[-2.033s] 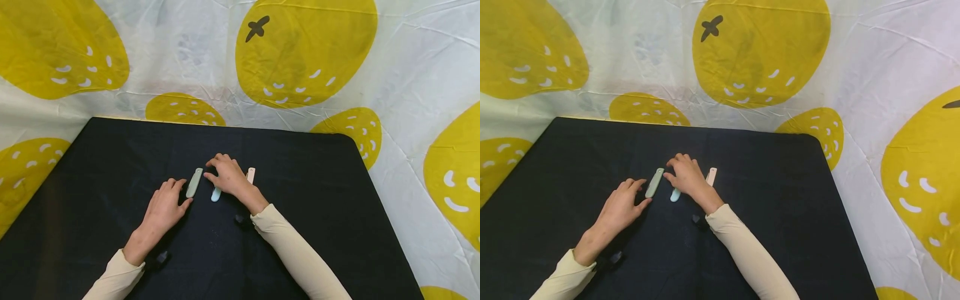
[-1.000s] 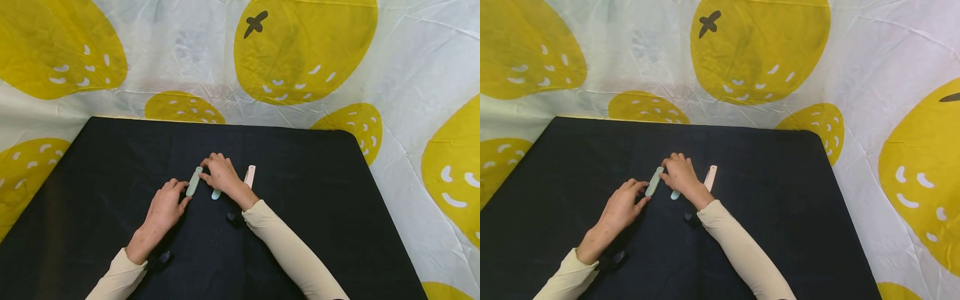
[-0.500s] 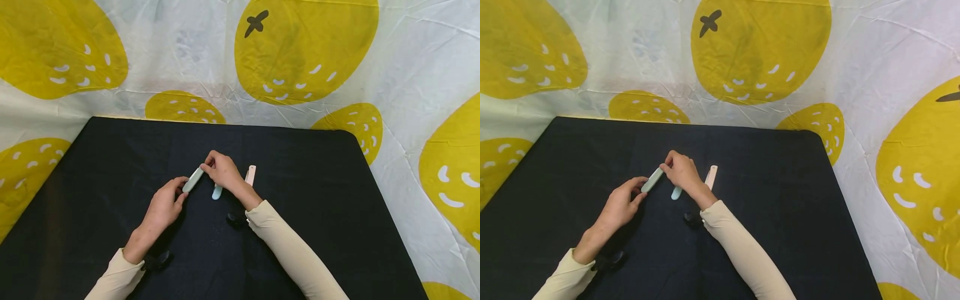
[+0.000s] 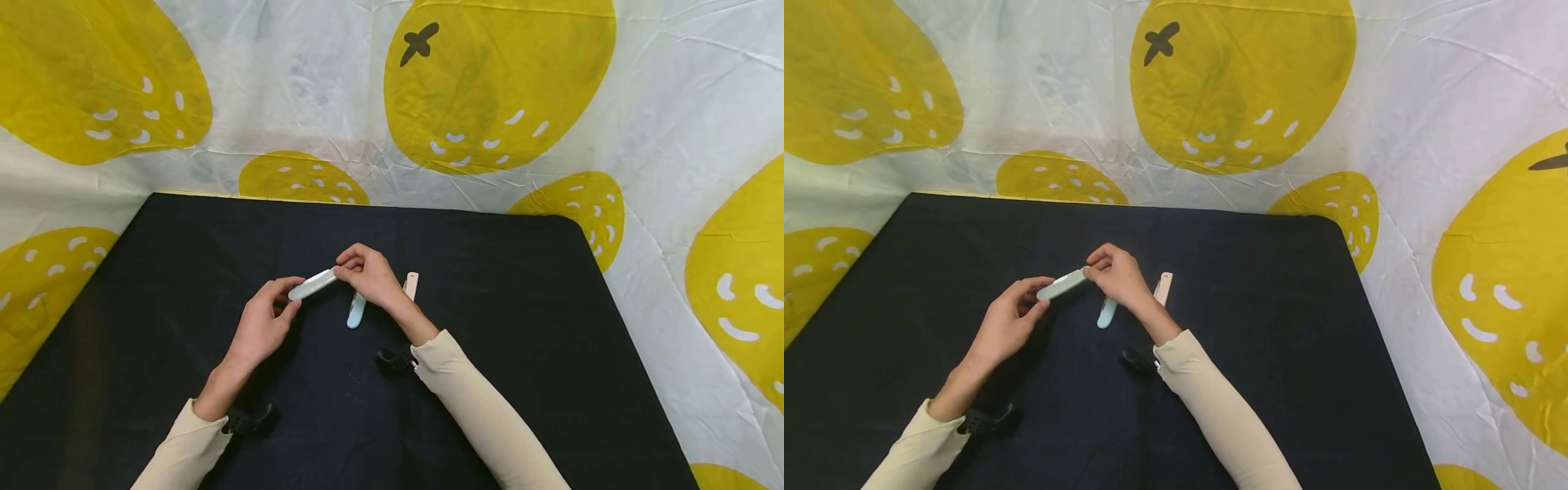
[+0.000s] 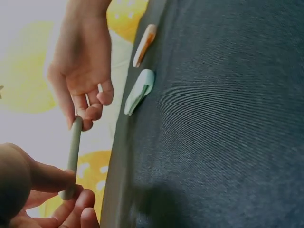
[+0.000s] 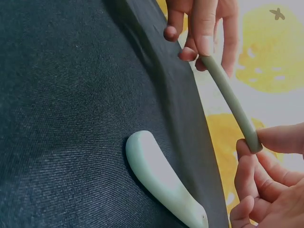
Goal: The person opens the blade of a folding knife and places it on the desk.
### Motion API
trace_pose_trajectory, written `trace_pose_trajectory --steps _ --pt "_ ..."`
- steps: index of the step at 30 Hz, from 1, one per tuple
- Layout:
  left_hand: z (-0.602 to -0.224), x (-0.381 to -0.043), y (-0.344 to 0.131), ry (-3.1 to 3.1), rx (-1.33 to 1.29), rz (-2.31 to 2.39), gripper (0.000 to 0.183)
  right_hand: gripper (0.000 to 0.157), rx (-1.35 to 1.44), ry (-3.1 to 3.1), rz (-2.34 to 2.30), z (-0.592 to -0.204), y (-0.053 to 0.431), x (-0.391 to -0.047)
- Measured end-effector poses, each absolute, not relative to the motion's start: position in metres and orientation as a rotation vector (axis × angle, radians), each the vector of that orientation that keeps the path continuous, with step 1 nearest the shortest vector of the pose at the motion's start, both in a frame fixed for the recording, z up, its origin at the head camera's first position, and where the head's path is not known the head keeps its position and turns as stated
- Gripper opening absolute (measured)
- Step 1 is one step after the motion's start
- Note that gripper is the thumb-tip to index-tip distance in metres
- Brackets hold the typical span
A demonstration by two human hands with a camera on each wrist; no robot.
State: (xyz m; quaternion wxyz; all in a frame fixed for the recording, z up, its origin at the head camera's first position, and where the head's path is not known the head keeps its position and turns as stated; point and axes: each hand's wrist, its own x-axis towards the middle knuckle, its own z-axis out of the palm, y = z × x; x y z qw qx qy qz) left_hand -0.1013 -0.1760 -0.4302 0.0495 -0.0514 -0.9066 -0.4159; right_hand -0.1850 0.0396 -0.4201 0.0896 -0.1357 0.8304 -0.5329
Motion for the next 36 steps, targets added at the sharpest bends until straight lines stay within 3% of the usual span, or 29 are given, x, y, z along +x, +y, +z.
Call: trace_pose_trajectory --steps 9,17,28,36 --pt "-0.423 -0.109 -0.181 -2.620 0.044 -1.695 0.039 0.025 -0.479 2.345 -1.609 -0.417 0.043 -0.181" --pt "-0.420 -0.114 -0.176 -2.311 0.217 -2.058 0.048 0.021 -0.580 2.268 -1.563 -0.415 0.041 -0.176" --pt "-0.422 -0.114 -0.169 -1.954 0.268 -2.314 0.035 0.020 -0.604 2.197 -1.552 -0.416 0.038 -0.170" --pt "-0.425 -0.113 -0.166 -1.885 0.284 -2.340 0.039 0.020 -0.578 2.124 -1.596 -0.419 0.036 -0.168"
